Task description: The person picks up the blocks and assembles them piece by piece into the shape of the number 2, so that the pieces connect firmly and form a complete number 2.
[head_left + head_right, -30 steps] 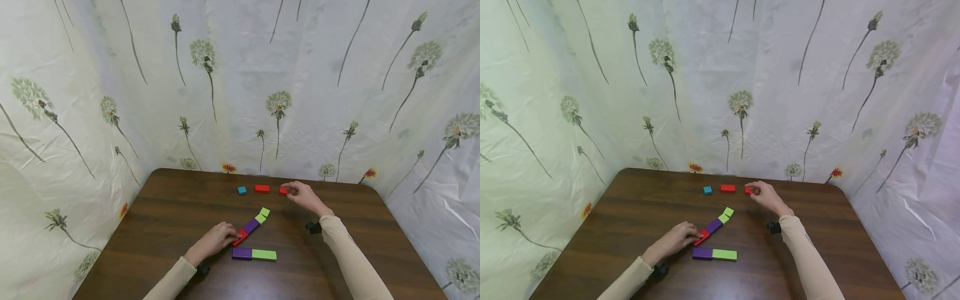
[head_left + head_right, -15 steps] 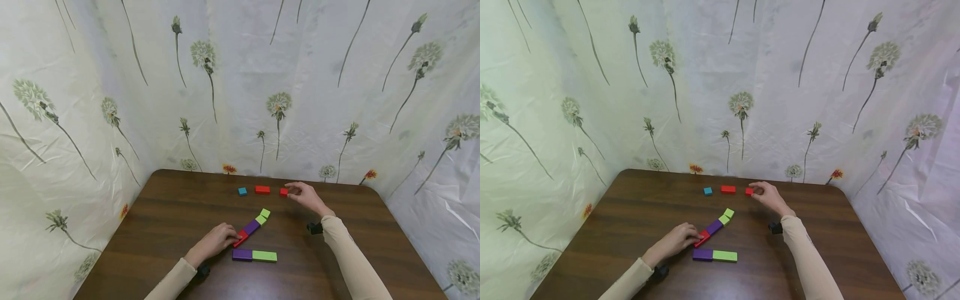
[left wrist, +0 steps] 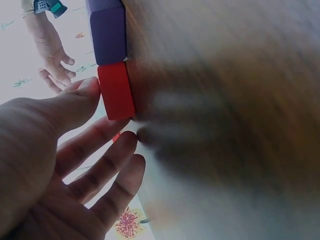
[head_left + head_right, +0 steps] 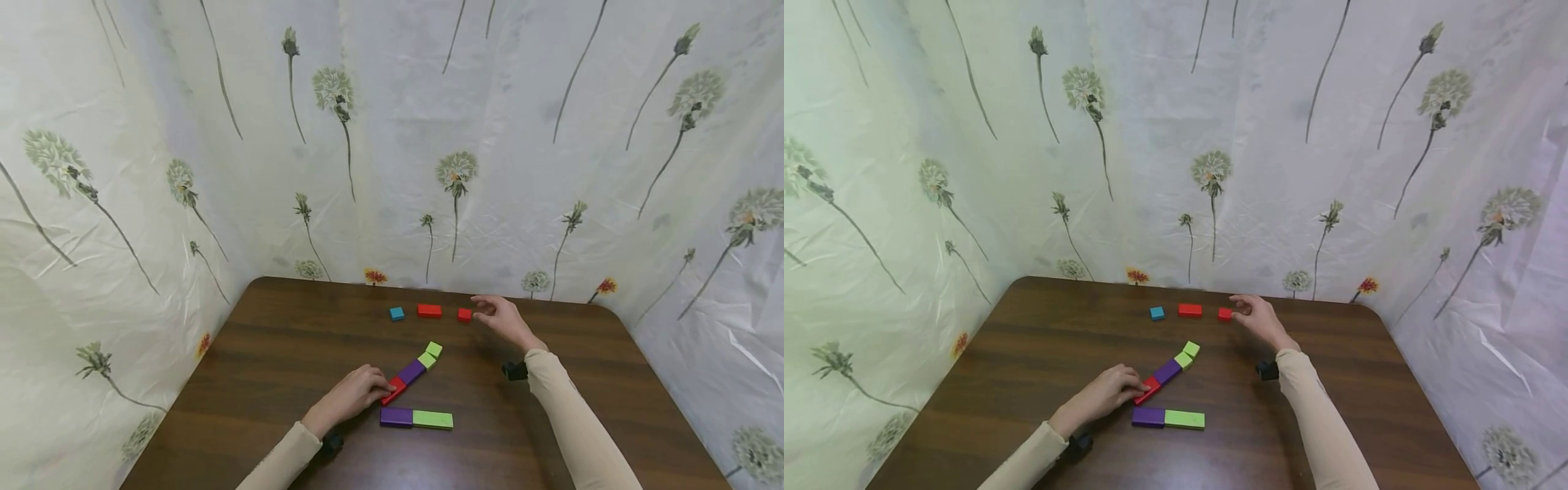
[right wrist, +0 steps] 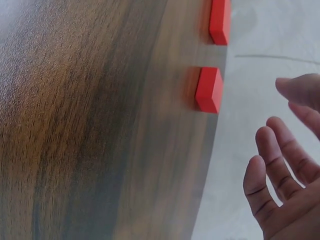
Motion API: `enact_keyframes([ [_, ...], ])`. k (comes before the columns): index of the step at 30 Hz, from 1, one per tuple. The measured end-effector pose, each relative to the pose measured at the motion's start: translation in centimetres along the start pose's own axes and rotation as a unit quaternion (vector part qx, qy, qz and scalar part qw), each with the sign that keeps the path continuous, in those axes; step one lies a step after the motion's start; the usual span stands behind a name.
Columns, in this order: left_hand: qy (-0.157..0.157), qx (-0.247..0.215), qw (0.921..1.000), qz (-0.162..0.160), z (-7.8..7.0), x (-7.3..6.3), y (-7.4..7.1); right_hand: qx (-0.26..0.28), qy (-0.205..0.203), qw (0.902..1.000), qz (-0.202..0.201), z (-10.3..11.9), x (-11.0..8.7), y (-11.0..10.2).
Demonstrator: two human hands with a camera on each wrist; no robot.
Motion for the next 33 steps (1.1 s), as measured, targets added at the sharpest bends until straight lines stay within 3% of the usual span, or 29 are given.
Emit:
enact_keyframes([
  [15, -0.016, -0.001, 0.9998, 0.011, -0.2, -0.3, -0.2, 0.004, 0.02, 0.9997, -0.013, -1.1, 0.4, 0.5],
  [33, -0.016, 0.005, 0.9998, 0.009, -0.1, -0.3, -0.1, -0.004, 0.045, 0.9989, 0.011, -2.8, 0.9, 2.5],
])
Point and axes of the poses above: each hand's wrist, its own x-axis towards the middle knuckle, its own y-axis out of the palm, z = x × y, the point moved 3 cm from there along x, towards the middle knuckle, and after that the axes turned 2 degrees about -x, right-handed, at the moved point
